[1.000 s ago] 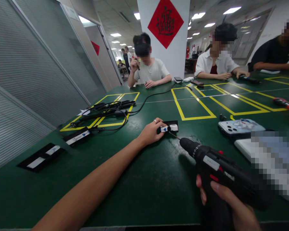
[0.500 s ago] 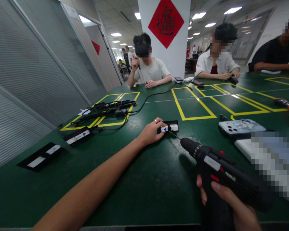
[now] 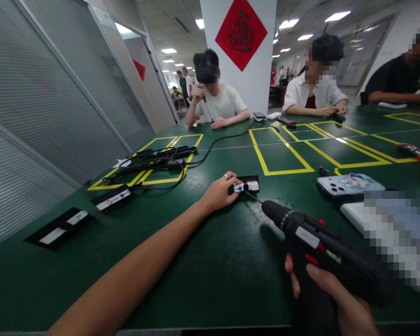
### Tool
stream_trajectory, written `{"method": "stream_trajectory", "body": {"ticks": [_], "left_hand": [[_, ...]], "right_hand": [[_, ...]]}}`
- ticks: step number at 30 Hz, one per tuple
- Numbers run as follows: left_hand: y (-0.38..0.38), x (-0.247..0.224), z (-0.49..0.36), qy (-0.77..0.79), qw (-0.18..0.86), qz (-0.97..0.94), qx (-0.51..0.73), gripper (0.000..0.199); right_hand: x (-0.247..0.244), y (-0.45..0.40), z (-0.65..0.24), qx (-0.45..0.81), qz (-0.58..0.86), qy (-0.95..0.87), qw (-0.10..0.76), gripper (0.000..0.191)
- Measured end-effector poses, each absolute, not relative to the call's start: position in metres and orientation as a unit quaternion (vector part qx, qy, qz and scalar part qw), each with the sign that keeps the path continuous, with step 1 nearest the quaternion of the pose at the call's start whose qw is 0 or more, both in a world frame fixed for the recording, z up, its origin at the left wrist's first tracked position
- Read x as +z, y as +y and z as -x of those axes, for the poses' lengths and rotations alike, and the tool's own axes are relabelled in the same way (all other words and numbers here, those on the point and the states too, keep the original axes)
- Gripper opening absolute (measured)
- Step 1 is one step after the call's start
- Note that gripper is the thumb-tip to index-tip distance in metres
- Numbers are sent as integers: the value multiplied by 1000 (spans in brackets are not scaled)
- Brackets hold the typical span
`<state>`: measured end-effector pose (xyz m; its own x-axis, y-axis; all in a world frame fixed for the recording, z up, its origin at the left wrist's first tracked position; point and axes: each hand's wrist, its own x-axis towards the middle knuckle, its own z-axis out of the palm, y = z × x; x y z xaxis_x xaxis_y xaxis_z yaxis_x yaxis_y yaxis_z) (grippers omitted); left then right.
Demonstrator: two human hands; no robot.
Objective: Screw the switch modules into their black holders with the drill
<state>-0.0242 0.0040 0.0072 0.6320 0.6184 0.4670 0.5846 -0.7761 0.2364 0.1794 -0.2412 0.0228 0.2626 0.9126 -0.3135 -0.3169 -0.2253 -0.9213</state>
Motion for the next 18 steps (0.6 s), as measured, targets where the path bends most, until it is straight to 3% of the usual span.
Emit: {"method": "stream_trajectory", "body": {"ticks": [18], "left_hand": [[3, 8, 24, 335, 32, -902, 272, 25]], "right_hand": [[15, -238, -177, 535, 533, -267, 599, 29]]}}
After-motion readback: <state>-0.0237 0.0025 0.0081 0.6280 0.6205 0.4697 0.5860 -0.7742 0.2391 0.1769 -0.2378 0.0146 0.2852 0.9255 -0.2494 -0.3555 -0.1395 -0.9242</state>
